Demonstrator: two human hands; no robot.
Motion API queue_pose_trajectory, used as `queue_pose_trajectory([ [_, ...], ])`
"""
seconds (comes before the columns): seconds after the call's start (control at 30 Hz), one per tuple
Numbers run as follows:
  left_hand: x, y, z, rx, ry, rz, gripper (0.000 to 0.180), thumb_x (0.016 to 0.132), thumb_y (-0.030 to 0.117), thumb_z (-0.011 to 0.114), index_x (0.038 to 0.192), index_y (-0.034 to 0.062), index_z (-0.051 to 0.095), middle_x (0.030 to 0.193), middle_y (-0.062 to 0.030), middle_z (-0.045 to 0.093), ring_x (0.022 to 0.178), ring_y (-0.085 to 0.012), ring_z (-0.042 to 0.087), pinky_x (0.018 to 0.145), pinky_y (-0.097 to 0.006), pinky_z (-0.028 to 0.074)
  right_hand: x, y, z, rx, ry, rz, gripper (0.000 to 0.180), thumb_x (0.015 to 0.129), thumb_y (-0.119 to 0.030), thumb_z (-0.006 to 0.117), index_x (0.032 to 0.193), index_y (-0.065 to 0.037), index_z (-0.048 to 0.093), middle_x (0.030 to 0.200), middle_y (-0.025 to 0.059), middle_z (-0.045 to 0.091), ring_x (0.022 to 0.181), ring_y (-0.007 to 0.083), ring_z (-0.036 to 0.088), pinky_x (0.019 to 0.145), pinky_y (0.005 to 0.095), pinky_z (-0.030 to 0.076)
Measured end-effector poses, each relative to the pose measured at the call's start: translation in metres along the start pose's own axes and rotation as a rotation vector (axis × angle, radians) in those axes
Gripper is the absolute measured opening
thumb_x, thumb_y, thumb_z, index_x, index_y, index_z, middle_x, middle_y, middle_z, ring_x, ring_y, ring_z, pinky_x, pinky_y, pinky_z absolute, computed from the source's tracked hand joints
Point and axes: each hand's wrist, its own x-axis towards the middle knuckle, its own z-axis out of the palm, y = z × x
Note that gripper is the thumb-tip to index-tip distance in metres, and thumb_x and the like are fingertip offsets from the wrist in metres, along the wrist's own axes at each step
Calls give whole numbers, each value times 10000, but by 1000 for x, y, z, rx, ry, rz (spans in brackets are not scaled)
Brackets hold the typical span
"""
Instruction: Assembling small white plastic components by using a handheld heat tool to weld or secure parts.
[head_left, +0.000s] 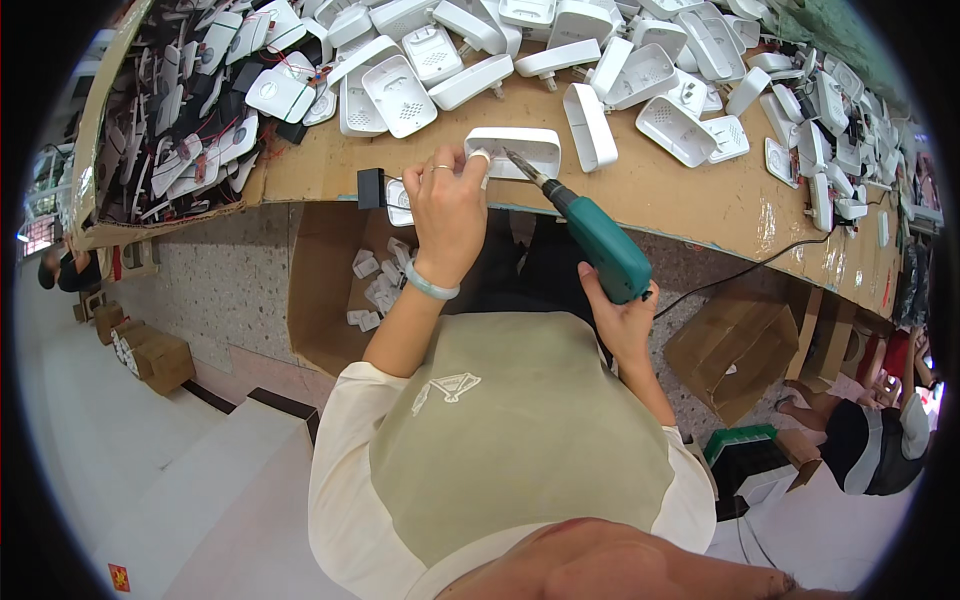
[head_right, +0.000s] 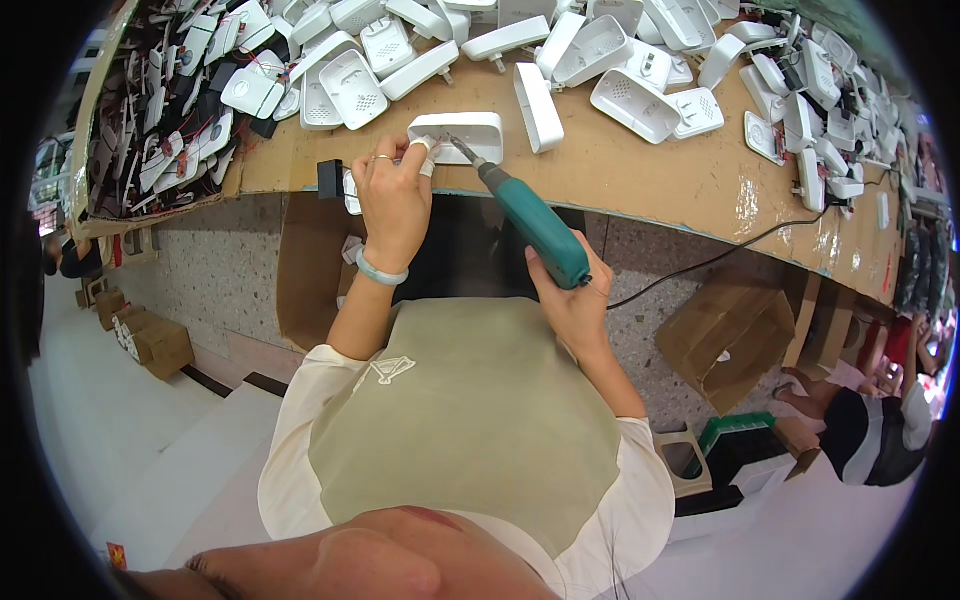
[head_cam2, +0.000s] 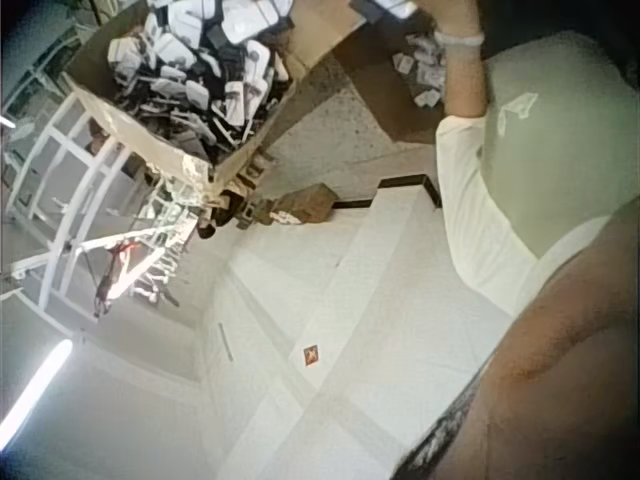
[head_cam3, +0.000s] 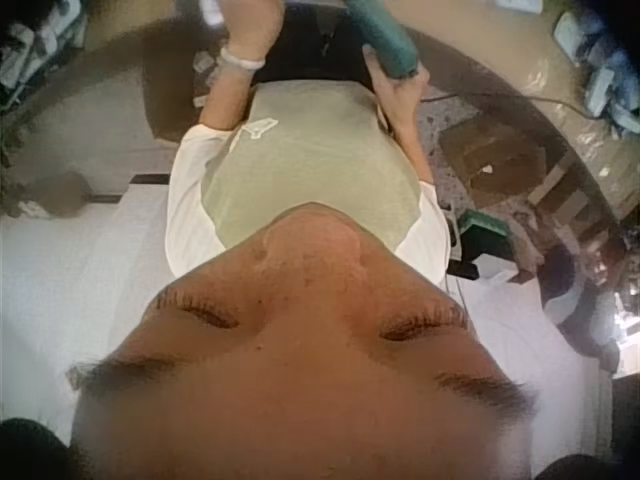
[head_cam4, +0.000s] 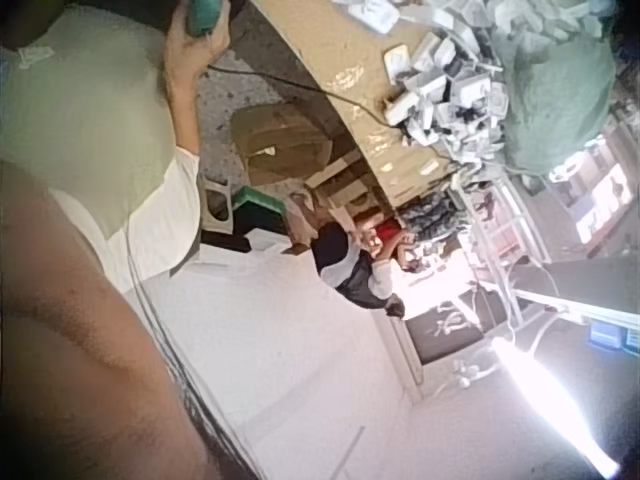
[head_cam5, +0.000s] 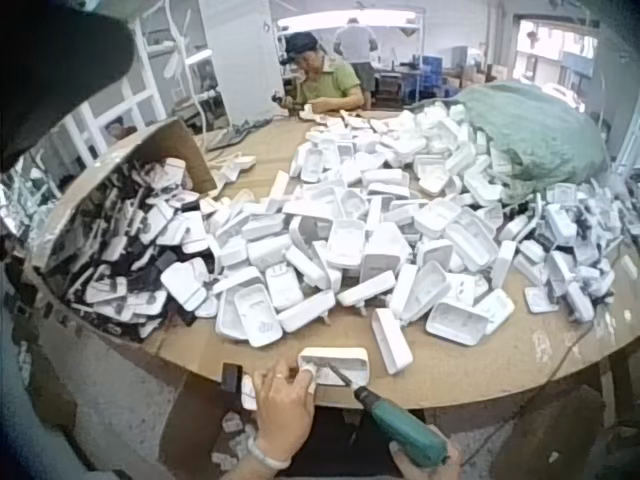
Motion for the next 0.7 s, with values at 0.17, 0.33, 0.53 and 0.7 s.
queue_pose_trajectory([
  [0.17, 1, 1, -1, 12, -3, 2, 181, 809, -4, 666, 972, 70, 697, 992, -99, 624, 921, -265, 617, 865, -413, 398, -14, 6, -9, 63, 106, -17, 126, 855, -11, 771, 962, 22, 714, 884, 50, 709, 773, 82, 620, 713, 243, 488],
  [0.33, 12, -2, 8, 26, 7, 28, 161, 815, 6, 669, 963, 62, 698, 987, -100, 625, 894, -264, 618, 861, -414, 399, -22, -4, -16, 78, 229, -36, 155, 843, -51, 808, 955, 23, 731, 855, 49, 728, 740, 96, 640, 691, 257, 507],
  [0.53, 16, 0, 11, -16, -23, 45, 136, 812, 28, 687, 945, 48, 700, 1009, -107, 634, 891, -272, 622, 872, -432, 402, -21, -11, -15, 138, 287, -26, 156, 848, -42, 807, 971, 21, 736, 854, 42, 730, 747, 95, 642, 703, 253, 514],
  [0.7, 9, -2, 10, 7, 36, 80, 157, 799, 45, 714, 955, 45, 726, 1095, -122, 656, 952, -280, 622, 915, -438, 400, -25, -10, -14, 102, 263, -22, 149, 854, -29, 798, 978, 22, 734, 854, 36, 732, 751, 86, 641, 713, 251, 517],
])
